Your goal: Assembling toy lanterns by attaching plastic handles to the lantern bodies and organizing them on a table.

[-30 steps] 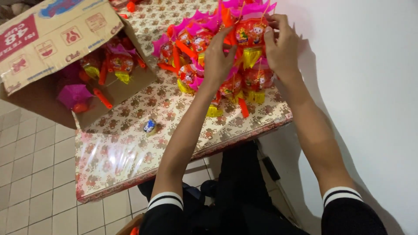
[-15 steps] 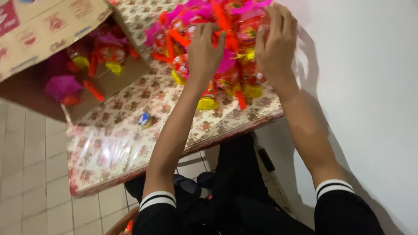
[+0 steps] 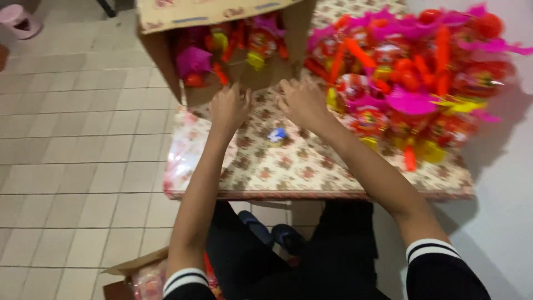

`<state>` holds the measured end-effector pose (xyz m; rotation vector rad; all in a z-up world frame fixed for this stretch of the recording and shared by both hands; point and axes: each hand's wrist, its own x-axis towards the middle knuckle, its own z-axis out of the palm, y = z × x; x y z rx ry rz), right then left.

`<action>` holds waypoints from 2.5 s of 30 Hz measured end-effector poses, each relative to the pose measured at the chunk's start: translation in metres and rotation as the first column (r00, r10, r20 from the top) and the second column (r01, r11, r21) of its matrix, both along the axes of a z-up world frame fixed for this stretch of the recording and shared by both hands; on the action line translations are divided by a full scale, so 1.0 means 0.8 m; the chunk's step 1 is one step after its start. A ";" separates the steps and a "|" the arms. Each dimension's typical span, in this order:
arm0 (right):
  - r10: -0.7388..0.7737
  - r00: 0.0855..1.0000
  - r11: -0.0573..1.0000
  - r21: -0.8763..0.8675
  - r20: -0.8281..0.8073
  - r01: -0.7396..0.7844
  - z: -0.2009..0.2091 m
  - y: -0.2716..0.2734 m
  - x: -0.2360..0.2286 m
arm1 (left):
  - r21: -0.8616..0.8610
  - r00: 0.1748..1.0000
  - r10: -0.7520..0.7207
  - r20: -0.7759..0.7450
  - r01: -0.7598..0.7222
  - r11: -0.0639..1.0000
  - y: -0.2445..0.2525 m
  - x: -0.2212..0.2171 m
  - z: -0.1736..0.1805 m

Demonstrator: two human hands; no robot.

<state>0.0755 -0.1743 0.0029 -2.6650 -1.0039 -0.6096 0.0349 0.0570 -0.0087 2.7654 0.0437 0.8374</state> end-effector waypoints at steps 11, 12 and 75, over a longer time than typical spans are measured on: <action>-0.276 0.947 0.960 -0.099 -0.167 0.262 0.042 0.152 0.107 | -0.025 0.992 -0.125 -0.018 0.124 0.992 0.028 -0.043 0.009; -0.284 0.936 0.959 -0.081 -0.209 0.273 0.046 0.152 0.109 | -0.159 0.980 -0.161 -0.121 0.141 0.977 0.022 -0.060 0.039; 0.084 0.924 0.966 0.198 0.374 -0.168 -0.041 -0.022 0.006 | -0.340 0.722 -0.445 -0.530 0.300 0.891 -0.014 -0.031 0.039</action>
